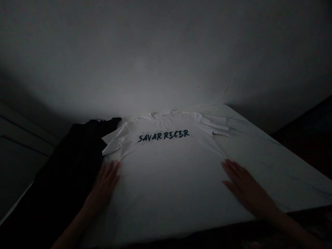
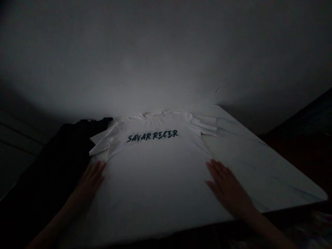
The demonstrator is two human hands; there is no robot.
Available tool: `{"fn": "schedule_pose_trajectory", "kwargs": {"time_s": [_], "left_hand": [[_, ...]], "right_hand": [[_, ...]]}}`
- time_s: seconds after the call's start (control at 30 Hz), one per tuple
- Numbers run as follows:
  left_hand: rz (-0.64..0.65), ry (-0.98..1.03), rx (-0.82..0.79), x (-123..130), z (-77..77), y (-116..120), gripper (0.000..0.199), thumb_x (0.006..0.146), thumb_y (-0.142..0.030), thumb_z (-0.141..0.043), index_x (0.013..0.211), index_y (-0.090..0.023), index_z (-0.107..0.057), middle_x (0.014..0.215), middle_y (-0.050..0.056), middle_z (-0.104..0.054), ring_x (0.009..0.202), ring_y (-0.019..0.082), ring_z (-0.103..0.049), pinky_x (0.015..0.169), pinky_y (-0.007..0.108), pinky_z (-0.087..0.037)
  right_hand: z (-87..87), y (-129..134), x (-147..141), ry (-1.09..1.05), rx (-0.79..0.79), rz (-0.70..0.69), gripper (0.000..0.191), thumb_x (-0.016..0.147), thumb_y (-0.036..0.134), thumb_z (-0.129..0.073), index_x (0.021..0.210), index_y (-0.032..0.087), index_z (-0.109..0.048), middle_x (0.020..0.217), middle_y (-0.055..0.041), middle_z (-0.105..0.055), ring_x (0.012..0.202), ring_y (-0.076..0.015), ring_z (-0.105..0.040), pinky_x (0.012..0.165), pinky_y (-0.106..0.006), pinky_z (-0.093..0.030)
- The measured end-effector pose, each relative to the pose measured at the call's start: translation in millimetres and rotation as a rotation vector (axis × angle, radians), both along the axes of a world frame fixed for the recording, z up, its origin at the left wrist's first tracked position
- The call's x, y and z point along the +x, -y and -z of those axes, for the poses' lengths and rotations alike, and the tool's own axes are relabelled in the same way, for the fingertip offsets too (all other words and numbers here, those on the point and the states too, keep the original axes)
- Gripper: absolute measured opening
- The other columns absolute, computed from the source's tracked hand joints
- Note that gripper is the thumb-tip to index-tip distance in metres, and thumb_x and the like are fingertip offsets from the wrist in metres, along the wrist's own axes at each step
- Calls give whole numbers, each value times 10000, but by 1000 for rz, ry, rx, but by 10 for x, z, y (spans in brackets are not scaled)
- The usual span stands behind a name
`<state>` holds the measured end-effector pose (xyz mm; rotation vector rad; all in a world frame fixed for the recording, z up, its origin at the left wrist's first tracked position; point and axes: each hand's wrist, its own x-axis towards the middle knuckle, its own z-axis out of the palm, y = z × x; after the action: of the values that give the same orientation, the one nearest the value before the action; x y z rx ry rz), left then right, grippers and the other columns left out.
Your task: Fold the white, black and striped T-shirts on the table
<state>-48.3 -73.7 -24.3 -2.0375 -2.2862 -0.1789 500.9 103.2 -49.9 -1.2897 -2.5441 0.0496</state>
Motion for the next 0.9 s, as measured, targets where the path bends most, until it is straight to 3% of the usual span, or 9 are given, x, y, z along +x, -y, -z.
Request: {"fn": "schedule_pose_trajectory", "kwargs": {"time_s": [0.1, 0.17, 0.23, 0.27, 0.37, 0.5, 0.6, 0.7, 0.9], "left_hand": [[5, -57, 36, -79, -167, 106, 470, 937, -330, -396, 1357, -214, -573, 1499, 107, -472, 1457, 317, -301, 1161, 562, -287], [8, -77, 112, 103, -325, -218, 515, 942, -393, -429, 1419, -212, -504, 1535, 116, -420, 1443, 331, -325, 1148, 555, -312], [77, -62, 154, 372, -450, -801, 555, 973, -412, -397, 1486, -200, -401, 1560, 114, -379, 1453, 300, -314, 1172, 523, -281], [117, -45, 145, 508, -480, -1145, 552, 989, -406, -371, 1496, -188, -377, 1559, 112, -381, 1462, 281, -297, 1189, 510, -249], [119, 8, 16, 784, -416, -2139, 542, 1003, -374, -351, 1478, -117, -393, 1576, 154, -328, 1475, 289, -261, 1197, 493, -226], [51, 45, -84, 622, -188, -2901, 519, 1002, -319, -362, 1490, -146, -383, 1593, 131, -296, 1478, 287, -253, 1194, 480, -229], [-45, 84, -38, 240, -159, -3120, 447, 995, -290, -381, 1422, -209, -485, 1533, 86, -429, 1426, 242, -363, 1172, 417, -284], [-134, 106, 18, -74, -282, -3335, 383, 995, -261, -361, 1275, -203, -616, 1350, 94, -604, 1252, 209, -540, 1072, 333, -396], [-286, 102, 32, -211, -459, -3957, 293, 937, -330, -500, 1105, -213, -709, 1179, 106, -677, 1107, 250, -612, 924, 337, -477]], "right_hand": [[43, 40, 498, 25, 107, 105, 646, 949, 544, -330, 1509, 227, -382, 1564, -126, -360, 1459, -346, -267, 1143, -638, -253], [-59, -70, 307, 17, 164, 157, 642, 954, 543, -307, 1488, 204, -416, 1582, -142, -316, 1475, -367, -203, 1145, -668, -195], [-237, -308, -250, 13, 134, 72, 632, 971, 521, -292, 1490, 181, -408, 1598, -137, -281, 1488, -339, -173, 1164, -626, -199], [-329, -467, -619, 39, 63, -68, 615, 982, 504, -296, 1501, 187, -389, 1598, -118, -290, 1486, -298, -205, 1180, -565, -222], [-499, -1031, -1783, 101, -84, -355, 586, 1012, 453, -290, 1530, 182, -334, 1603, -97, -279, 1478, -231, -244, 1207, -455, -206], [-452, -1874, -2711, 167, -160, -291, 551, 1018, 414, -345, 1520, 189, -357, 1606, -114, -255, 1480, -256, -234, 1192, -466, -213], [-414, -2490, -2797, 135, -149, -145, 501, 1010, 373, -410, 1485, 216, -422, 1586, -95, -320, 1458, -244, -295, 1172, -426, -252], [-487, -2987, -2708, 59, -96, 30, 394, 1012, 302, -406, 1337, 177, -591, 1414, -125, -562, 1303, -225, -510, 1075, -335, -368], [-627, -3558, -2898, 23, -56, 124, 236, 934, 266, -575, 1085, 168, -727, 1165, -118, -703, 1106, -229, -613, 924, -289, -431]]}}
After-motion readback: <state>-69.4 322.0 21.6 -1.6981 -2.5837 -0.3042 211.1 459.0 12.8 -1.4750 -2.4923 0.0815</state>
